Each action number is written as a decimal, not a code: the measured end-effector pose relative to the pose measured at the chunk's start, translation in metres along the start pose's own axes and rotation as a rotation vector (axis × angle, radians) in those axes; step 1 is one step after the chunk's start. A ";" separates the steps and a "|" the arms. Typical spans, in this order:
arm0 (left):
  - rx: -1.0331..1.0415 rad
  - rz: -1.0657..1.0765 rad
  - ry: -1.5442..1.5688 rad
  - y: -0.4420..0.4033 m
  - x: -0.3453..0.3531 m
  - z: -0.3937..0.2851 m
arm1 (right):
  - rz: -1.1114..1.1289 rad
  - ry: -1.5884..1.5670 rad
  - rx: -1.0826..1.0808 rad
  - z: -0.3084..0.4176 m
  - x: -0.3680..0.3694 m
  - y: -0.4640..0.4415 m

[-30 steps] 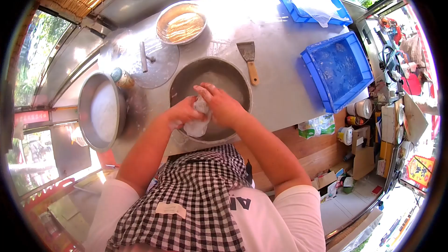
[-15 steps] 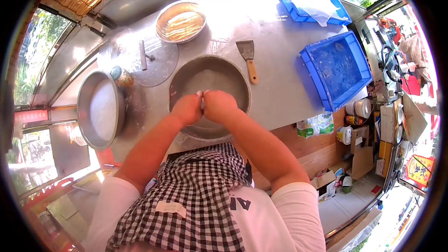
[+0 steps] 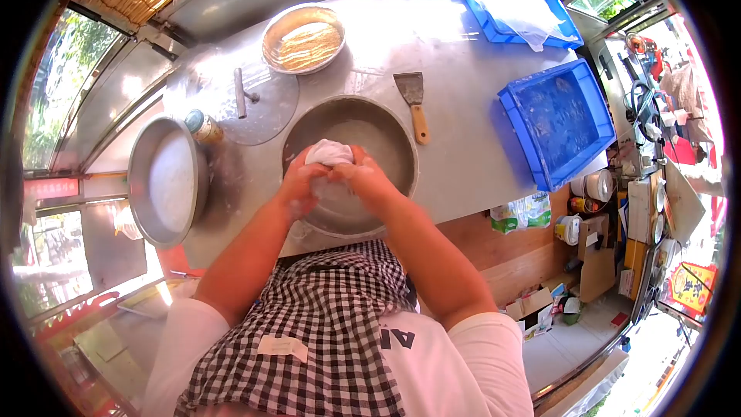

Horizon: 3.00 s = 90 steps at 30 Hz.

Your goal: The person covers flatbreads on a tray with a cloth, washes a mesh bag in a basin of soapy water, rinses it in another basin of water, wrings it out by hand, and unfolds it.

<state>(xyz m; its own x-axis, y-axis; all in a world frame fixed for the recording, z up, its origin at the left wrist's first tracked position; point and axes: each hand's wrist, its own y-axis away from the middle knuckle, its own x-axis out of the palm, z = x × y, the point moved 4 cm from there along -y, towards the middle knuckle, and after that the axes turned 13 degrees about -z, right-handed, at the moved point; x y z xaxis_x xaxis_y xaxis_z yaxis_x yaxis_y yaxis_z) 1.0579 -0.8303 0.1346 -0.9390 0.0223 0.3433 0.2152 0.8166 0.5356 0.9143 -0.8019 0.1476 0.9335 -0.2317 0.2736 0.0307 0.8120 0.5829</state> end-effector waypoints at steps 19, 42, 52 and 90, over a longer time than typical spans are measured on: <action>-0.272 0.154 -0.368 0.019 0.014 -0.032 | 0.077 1.009 -0.920 0.060 -0.005 0.057; -0.074 0.285 -1.072 0.017 0.036 -0.032 | 0.004 1.358 -0.822 0.021 0.013 0.030; 0.396 0.144 -1.554 -0.002 0.025 -0.005 | -0.004 1.546 -0.559 0.026 0.019 0.019; 0.513 0.016 -1.662 0.004 0.032 -0.008 | -0.001 1.532 -0.522 0.022 0.008 0.002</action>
<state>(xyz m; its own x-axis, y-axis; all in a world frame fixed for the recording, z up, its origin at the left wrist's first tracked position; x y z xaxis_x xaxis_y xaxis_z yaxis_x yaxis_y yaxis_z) 1.0307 -0.8311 0.1540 -0.2607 0.2822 -0.9232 0.4358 0.8878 0.1483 0.9139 -0.8132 0.1677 0.3847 0.2318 -0.8935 -0.1554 0.9704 0.1849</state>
